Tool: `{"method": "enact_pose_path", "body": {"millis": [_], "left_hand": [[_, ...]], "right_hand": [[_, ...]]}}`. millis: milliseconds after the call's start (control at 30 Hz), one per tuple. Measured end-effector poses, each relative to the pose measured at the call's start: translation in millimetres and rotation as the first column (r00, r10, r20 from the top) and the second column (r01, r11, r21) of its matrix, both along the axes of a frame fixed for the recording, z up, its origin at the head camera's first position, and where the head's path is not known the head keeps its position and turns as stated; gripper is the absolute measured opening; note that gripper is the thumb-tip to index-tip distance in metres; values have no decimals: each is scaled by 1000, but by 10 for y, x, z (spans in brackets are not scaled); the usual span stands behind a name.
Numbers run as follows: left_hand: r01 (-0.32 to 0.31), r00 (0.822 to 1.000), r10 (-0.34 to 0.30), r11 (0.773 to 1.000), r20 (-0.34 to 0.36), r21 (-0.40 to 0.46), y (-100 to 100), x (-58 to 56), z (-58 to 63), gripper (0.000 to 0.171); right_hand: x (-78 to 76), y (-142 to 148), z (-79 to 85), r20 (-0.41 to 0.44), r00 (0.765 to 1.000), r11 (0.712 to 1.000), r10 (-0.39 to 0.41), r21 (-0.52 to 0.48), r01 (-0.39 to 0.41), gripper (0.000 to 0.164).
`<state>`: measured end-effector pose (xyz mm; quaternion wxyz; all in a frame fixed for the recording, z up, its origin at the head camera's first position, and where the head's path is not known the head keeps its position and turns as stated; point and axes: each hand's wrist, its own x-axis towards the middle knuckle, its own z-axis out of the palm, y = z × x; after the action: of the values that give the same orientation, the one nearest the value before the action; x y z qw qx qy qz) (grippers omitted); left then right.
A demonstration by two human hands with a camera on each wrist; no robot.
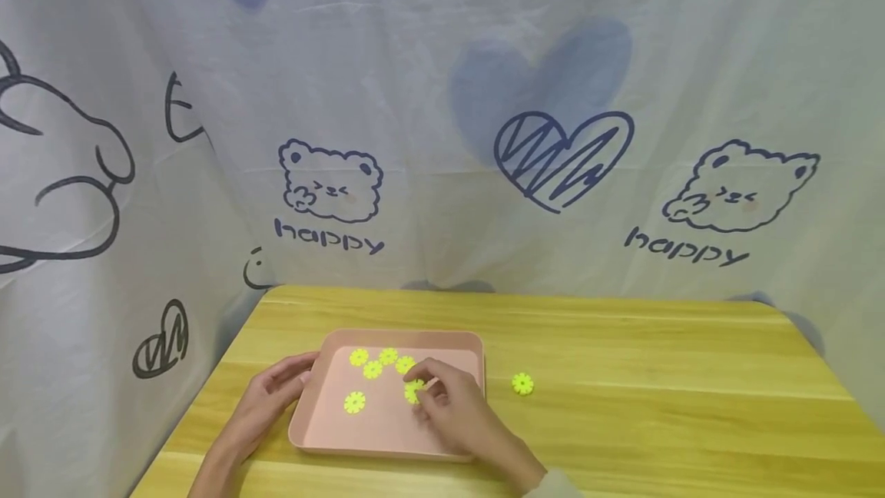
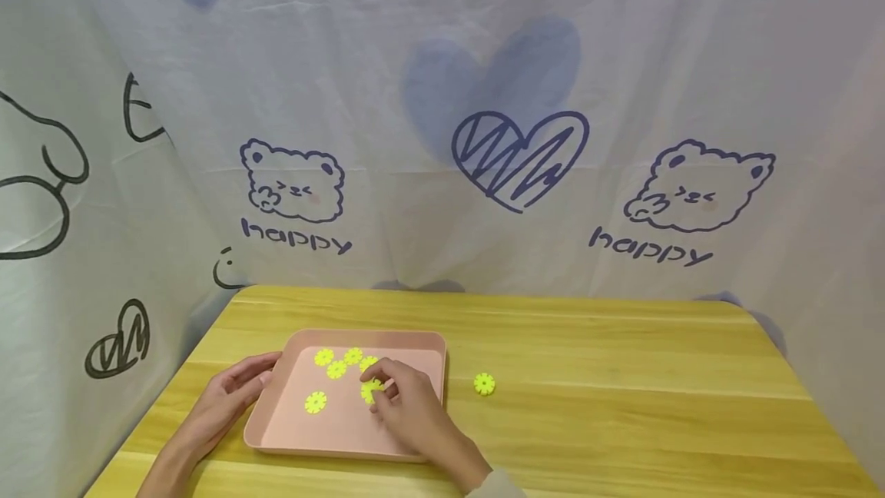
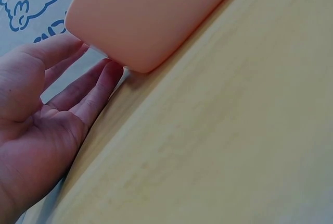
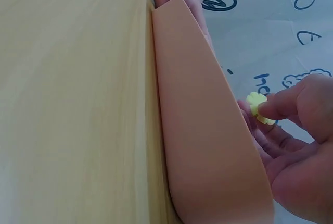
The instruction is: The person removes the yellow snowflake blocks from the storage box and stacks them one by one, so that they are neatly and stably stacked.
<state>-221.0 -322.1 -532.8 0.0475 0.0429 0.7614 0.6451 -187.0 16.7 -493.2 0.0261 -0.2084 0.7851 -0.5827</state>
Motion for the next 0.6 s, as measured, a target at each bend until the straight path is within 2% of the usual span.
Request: {"method": "enact_pose_path", "body": {"millis": [267, 600], "left_hand": [[12, 1000, -12, 1000, -7, 7, 7, 9, 8, 48], [34, 999, -34, 999, -18, 23, -24, 17, 0, 47]], "right_hand": [[18, 182, 37, -91, 995, 999, -34, 17, 36, 27], [81, 424, 124, -75, 997, 1000, -29, -14, 28, 21]]}}
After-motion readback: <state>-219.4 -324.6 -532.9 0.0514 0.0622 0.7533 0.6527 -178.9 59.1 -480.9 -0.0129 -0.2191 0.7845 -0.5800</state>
